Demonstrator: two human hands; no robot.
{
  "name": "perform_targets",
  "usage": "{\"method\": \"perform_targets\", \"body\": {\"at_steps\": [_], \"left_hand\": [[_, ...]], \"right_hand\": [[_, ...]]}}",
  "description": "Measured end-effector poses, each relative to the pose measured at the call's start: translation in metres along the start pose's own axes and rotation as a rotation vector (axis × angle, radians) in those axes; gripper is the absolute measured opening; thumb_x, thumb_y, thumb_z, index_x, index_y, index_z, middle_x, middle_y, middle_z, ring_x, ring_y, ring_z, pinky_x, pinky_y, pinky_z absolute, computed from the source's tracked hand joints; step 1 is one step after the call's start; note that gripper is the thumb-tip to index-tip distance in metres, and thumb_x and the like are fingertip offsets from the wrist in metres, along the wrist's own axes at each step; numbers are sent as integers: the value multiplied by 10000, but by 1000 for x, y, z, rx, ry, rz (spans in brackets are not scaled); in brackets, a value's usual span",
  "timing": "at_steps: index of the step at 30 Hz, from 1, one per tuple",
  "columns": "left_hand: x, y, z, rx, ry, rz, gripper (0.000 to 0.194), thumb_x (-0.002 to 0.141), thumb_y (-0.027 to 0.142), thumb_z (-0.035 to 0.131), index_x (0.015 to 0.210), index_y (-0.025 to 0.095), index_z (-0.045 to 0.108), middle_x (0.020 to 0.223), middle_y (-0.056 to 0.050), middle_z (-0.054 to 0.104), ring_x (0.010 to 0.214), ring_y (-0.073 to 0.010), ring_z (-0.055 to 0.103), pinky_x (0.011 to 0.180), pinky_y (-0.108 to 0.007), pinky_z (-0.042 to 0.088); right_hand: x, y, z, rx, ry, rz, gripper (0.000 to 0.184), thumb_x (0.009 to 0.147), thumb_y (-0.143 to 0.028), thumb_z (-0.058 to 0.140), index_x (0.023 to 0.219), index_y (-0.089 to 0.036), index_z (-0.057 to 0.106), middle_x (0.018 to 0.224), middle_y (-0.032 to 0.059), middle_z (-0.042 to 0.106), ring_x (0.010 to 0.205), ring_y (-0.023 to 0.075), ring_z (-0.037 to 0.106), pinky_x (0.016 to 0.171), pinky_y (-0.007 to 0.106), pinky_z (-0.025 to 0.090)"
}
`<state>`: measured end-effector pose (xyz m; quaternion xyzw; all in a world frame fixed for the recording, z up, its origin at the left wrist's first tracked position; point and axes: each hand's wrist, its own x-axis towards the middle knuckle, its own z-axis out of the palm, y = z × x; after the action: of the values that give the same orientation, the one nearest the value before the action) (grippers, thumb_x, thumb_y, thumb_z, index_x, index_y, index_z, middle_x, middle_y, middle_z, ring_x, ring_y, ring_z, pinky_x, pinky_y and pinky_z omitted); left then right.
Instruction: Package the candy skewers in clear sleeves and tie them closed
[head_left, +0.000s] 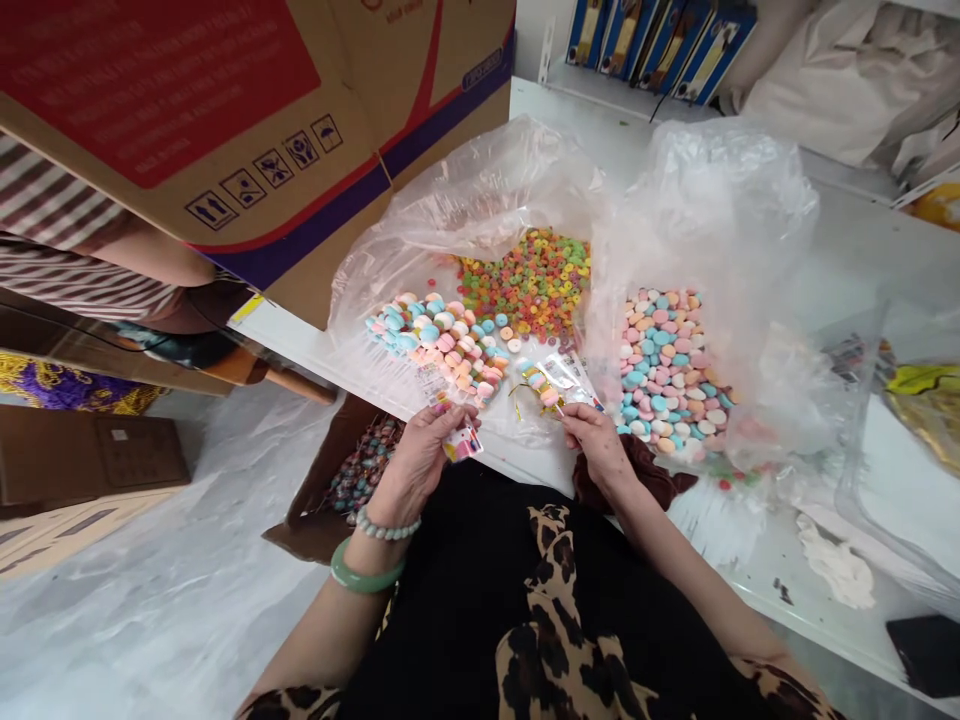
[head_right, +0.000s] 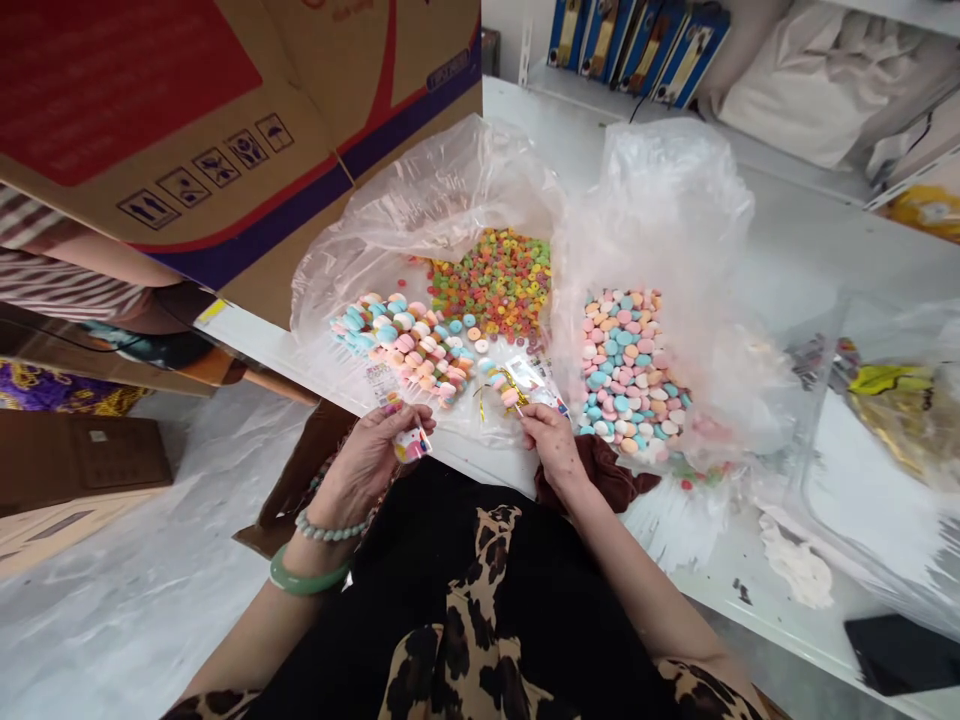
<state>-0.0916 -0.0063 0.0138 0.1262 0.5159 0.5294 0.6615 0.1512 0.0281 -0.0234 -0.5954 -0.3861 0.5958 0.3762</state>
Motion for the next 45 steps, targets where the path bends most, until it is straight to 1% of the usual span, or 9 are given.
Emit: {"method": "perform_targets", "body": {"at_steps": [7,10,13,18,24,30,34,39,45], "left_hand": [[48,-3,38,-9,-109,190,281,687,387,797,808,150,708,921,-95,734,892,-205,676,789,-310,520],[53,-15,53,10,-227,149,280,694,391,787,825,159,701,876,-74,723,802,-179,670,733,-286,511],[48,-27,61,66,-225,167,242,726,386,754,799,163,699,829,-54,705,722,-141,636,634,-235,472],[47,-36,60,157,-197,211,225,754,384,719,787,162,705,790,-48,694,689,-137,616,598,-234,447],[52,-39,59,120,-145,157,218,725,350,756,743,146,683,728,-26,664,600,-114,598,560,-224,427],[58,-21,45,-153,-128,74,252,783,390,731,875,165,668,1003,-75,676,906,-189,640,723,-299,538],[51,-12,42,-92,-179,43,346,794,455,717,1027,200,687,1143,-87,642,939,-191,610,697,-282,531],[36,-21,57,37,-300,-15,471,775,549,704,1127,235,683,1133,-90,665,928,-204,613,709,-295,516],[38,-27,57,156,-228,-16,437,682,518,785,944,172,735,901,-68,697,691,-135,580,587,-244,456]], "right_hand": [[-25,-13,-24,-17,-165,22,177,694,-336,678,770,-176,671,515,-52,470,466,88,397,476,234,255],[-32,-13,-21,-68,-177,18,157,719,-333,650,764,-183,648,512,-54,468,464,90,402,477,231,281],[-33,-11,-14,-112,-174,-2,152,733,-343,630,757,-193,626,529,-56,462,456,89,393,459,229,279],[-23,-2,-1,-140,-179,-40,135,719,-339,628,704,-205,626,505,-61,386,445,87,317,425,231,207],[-13,8,11,-115,-125,-54,122,697,-331,622,672,-212,614,514,-57,408,444,91,323,429,236,229],[-20,0,1,52,-171,29,155,686,-339,686,699,-199,621,521,-67,430,439,76,330,437,226,222],[-16,-8,-3,238,-131,52,169,632,-309,756,707,-200,652,595,-39,534,527,89,418,491,219,300],[-10,-22,24,254,-171,-3,165,640,-305,755,750,-215,671,822,-3,653,710,138,537,588,246,398],[-5,-26,38,165,-114,-92,147,644,-296,701,637,-200,589,596,-46,529,560,102,425,539,238,349]]}}
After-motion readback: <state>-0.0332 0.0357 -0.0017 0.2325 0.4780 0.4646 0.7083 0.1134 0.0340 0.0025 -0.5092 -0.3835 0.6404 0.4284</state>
